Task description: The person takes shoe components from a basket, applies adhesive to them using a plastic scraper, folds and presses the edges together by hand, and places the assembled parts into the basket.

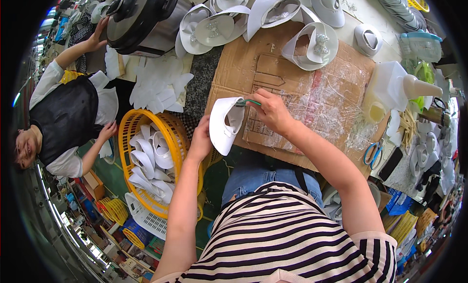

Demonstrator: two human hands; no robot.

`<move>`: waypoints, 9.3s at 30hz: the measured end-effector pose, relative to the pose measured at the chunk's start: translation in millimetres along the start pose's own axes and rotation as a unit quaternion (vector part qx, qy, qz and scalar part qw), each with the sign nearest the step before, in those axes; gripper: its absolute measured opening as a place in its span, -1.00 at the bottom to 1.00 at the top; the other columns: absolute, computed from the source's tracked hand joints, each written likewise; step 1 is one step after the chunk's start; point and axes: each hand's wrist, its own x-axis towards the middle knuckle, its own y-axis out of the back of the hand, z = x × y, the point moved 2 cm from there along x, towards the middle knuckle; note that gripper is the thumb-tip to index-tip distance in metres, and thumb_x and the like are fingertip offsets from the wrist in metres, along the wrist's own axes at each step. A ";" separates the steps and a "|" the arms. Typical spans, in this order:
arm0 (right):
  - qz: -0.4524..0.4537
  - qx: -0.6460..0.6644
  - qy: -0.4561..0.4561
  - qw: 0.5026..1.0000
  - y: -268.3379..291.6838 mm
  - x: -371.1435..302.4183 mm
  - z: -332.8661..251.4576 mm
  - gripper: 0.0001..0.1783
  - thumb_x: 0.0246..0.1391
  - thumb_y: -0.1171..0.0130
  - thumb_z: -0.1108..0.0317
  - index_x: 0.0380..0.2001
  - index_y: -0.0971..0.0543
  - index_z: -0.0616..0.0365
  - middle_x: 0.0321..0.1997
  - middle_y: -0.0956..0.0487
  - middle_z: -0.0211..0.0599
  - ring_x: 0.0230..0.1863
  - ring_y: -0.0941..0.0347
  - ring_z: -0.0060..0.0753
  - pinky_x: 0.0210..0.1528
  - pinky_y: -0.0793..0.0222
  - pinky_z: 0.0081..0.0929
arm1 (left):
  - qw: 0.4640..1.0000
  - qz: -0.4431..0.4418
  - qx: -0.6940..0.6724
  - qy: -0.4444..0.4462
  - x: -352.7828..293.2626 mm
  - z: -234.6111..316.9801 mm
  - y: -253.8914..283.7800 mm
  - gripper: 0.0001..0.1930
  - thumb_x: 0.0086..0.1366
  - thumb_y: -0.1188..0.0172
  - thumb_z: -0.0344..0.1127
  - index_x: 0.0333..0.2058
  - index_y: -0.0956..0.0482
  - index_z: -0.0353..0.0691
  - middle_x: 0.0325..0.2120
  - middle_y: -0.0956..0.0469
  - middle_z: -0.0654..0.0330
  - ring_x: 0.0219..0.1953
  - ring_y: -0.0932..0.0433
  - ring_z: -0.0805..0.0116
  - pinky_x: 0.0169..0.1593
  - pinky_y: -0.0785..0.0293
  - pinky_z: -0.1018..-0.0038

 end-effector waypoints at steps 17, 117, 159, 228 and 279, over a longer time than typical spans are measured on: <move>-0.052 0.026 -0.037 0.998 3.6 -20.3 -24.4 -0.93 0.03 -0.18 0.51 -0.37 -0.55 0.19 -0.44 -0.43 -0.15 -0.44 -0.41 -0.04 -0.42 -0.31 -0.27 | 0.770 0.076 -0.448 0.447 -65.5 -1.9 -53.2 -0.80 0.29 -0.08 -0.30 -0.16 -0.44 -0.26 -0.27 -0.50 0.11 -0.27 -0.49 0.30 -0.22 -0.49 0.28; 0.206 0.042 -0.070 0.975 112.9 -102.6 -100.6 -0.80 0.00 -0.25 0.48 -0.24 -0.61 0.17 -0.41 -0.59 -0.20 -0.45 -0.53 -0.37 -0.41 -0.42 -0.51 | 0.891 0.004 -0.449 0.071 5.7 117.6 -91.0 -0.68 0.33 -0.06 -0.42 0.04 -0.33 -0.25 -0.12 -0.52 0.18 -0.13 -0.52 0.43 -0.05 -0.49 0.48; 0.182 -0.013 -0.121 0.976 57.7 -130.2 -16.6 -0.56 -0.11 -0.02 0.72 -0.11 -0.53 0.15 -0.23 -0.49 -0.10 -0.21 -0.47 -0.02 -0.18 -0.42 -0.34 | 0.851 0.070 -0.463 0.238 -12.8 77.8 -125.1 -0.67 0.26 -0.07 -0.47 -0.01 -0.29 -0.27 -0.14 -0.45 0.09 -0.19 -0.52 0.29 -0.14 -0.52 0.37; 0.167 0.084 -0.249 0.950 68.7 -69.6 -113.3 -0.81 0.23 -0.05 0.38 -0.26 -0.53 0.33 -0.53 -0.50 -0.36 -0.55 -0.40 -0.63 -0.49 -0.32 -0.66 | 0.858 0.439 0.261 -0.053 -106.0 -46.9 114.6 -0.65 -0.10 0.03 -0.68 -0.26 -0.41 -0.28 -0.15 -0.31 -0.02 -0.04 -0.34 -0.02 0.06 -0.29 0.23; -0.296 0.036 -0.089 0.950 100.7 18.2 -55.0 -0.81 -0.01 -0.22 0.37 -0.34 -0.62 0.27 0.02 -0.46 -0.10 -0.12 -0.47 -0.02 -0.06 -0.38 -0.26 | 0.908 -0.050 -0.394 0.136 56.6 107.2 -2.1 -0.79 0.29 -0.12 -0.31 -0.15 -0.49 -0.30 -0.47 -0.57 0.27 -0.57 -0.51 0.58 -0.54 -0.47 0.66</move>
